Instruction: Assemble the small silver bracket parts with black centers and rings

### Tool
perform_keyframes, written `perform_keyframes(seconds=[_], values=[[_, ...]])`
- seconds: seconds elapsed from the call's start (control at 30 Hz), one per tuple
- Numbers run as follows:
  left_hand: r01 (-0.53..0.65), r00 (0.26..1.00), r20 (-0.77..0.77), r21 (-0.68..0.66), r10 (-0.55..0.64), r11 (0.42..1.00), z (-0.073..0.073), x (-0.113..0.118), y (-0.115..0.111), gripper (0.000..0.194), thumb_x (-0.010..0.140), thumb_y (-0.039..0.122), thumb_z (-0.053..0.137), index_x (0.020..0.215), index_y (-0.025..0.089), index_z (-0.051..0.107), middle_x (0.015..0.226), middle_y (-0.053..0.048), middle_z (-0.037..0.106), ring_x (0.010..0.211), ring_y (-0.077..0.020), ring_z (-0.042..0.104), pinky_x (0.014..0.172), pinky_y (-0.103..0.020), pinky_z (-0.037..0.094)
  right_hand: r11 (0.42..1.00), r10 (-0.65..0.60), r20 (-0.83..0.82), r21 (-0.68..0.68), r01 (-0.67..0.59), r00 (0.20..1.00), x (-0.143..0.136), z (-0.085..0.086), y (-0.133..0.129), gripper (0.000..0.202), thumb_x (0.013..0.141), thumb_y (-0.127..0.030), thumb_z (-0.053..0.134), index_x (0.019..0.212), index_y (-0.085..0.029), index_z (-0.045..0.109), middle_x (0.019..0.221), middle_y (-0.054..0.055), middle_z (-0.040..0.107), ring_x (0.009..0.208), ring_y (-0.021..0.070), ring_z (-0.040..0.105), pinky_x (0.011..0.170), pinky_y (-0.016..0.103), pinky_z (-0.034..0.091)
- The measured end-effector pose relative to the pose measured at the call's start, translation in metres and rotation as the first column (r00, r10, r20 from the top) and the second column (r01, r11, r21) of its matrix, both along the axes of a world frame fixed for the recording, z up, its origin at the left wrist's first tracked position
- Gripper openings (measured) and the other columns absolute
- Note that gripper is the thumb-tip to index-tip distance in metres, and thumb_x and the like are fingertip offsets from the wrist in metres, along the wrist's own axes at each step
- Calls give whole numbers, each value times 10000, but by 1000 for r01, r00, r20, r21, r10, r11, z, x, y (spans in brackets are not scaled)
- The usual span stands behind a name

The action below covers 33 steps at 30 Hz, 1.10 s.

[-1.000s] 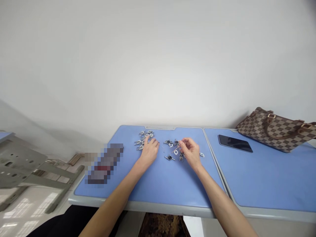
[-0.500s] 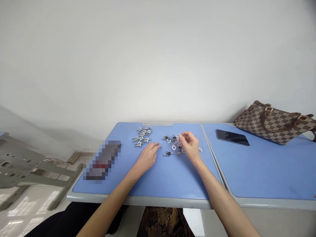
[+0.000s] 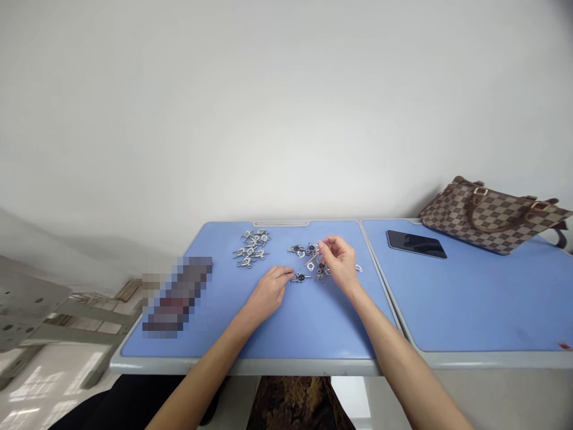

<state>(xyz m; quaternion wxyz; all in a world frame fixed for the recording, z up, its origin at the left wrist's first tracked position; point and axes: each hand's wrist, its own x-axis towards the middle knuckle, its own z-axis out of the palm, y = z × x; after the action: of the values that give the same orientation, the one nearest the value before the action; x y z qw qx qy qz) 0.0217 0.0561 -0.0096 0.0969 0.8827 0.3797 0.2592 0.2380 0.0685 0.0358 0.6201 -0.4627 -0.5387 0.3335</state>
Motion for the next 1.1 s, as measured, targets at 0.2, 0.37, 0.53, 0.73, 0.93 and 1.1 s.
perform_keyframes(seconds=[0.2, 0.37, 0.53, 0.73, 0.93, 1.1], values=[[-46, 994, 100, -73, 53, 996, 11, 0, -3, 276, 916, 79, 425, 1029, 208, 641, 1077, -54, 656, 1023, -187, 593, 909, -367, 497, 1000, 9, -12, 2, -9, 1000, 1, 1, 0, 226, 837, -409, 640, 798, -199, 567, 602, -42, 564, 484, 106, 512, 492, 232, 417], [-63, 998, -18, -40, 62, 997, 17, 14, -4, 194, 888, 224, 590, 1080, 226, 618, 1106, -53, 621, 1047, -222, 556, 888, -383, 440, 1000, -2, -6, -16, 1, 1000, 3, 0, 2, 236, 833, -422, 640, 803, -198, 571, 601, -40, 574, 482, 106, 516, 494, 231, 418], [-73, 992, -102, -30, 70, 997, 17, 28, 0, 147, 877, 241, 638, 1017, 207, 613, 1066, -47, 613, 1004, -223, 546, 836, -376, 407, 1000, -13, 12, -23, 13, 1000, 2, 2, 1, 249, 830, -437, 635, 798, -199, 570, 611, -38, 578, 491, 108, 521, 510, 236, 429], [-19, 996, -85, 14, 20, 1000, 28, 29, -6, 104, 909, 234, 601, 1009, 210, 614, 1060, -49, 621, 1006, -219, 547, 842, -375, 397, 1000, -9, 3, -19, 9, 1000, 3, 2, 1, 257, 835, -447, 628, 815, -197, 571, 614, -35, 573, 491, 107, 514, 510, 236, 434], [10, 999, -52, -12, -11, 1000, 29, -2, -37, 120, 948, 259, 540, 1031, 226, 620, 1045, -48, 621, 973, -203, 557, 827, -346, 415, 1000, 17, -9, -15, -18, 1000, 3, 1, 2, 221, 847, -412, 619, 820, -198, 570, 620, -37, 551, 515, 112, 506, 506, 234, 420], [-18, 999, -42, -14, 17, 1000, 18, -22, -54, 112, 937, 234, 550, 1022, 222, 623, 1025, -42, 617, 945, -198, 566, 822, -342, 430, 998, 33, 48, -54, -30, 998, 6, 2, 1, 193, 900, -394, 520, 886, -207, 567, 639, -40, 545, 546, 120, 519, 543, 238, 429]])
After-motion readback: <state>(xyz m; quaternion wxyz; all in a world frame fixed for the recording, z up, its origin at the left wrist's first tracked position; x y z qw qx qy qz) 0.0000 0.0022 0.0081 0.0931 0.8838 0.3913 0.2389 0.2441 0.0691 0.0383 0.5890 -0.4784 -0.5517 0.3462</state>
